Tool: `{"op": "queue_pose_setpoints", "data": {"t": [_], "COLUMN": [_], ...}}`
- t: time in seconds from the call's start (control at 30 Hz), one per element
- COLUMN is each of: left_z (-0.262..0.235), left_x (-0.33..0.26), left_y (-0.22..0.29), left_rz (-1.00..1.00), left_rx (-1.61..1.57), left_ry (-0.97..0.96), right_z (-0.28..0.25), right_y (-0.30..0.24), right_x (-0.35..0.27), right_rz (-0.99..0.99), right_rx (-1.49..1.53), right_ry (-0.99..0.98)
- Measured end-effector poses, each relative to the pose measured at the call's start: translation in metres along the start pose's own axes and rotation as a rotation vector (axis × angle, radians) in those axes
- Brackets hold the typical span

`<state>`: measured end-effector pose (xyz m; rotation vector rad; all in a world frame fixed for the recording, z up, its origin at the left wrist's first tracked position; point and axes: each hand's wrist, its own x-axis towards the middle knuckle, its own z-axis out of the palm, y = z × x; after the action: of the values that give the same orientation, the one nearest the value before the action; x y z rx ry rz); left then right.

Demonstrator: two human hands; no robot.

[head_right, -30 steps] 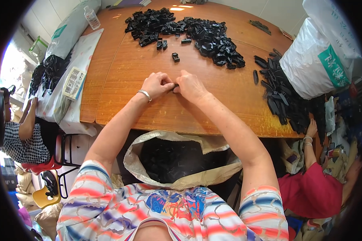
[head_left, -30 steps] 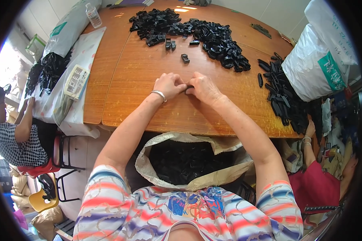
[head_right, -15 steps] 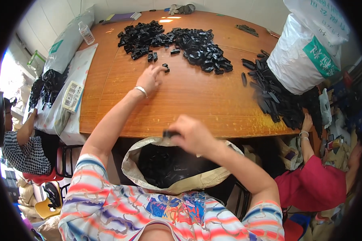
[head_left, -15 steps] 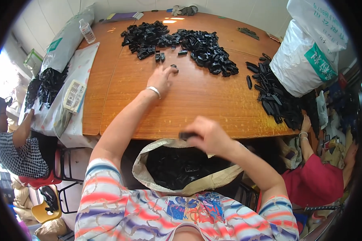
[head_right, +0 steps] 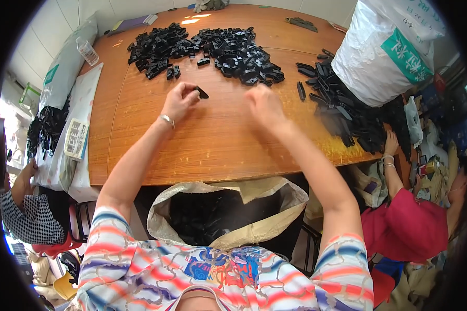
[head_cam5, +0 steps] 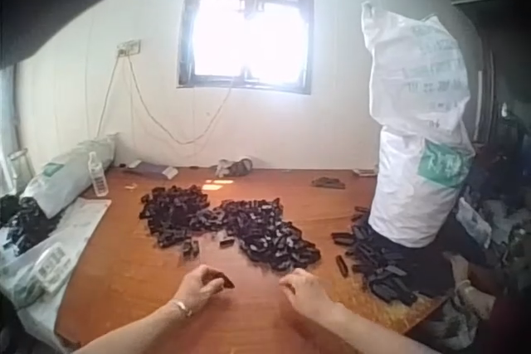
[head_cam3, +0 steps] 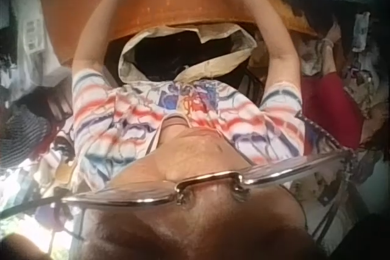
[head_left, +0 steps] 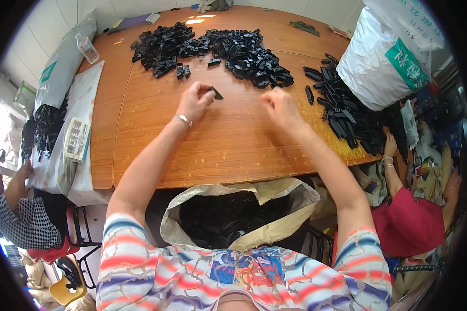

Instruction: Assembling small black plastic components by hand at a workbench.

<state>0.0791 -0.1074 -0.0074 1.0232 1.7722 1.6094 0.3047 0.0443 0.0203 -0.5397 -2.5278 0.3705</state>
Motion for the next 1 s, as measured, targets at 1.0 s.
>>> {"op": "queue_pose_setpoints", "data": {"t": [1.0], "left_z": [-0.010], "left_x": [-0.078], "left_y": [0.006], "left_rz": [0.188], "left_rx": [0.723], "left_ry": [-0.025], "right_z": [0.013], "right_y": [-0.014], "right_x": [-0.019], "right_rz": [0.119], "right_rx": [0.227], "right_ry": [-0.055]}}
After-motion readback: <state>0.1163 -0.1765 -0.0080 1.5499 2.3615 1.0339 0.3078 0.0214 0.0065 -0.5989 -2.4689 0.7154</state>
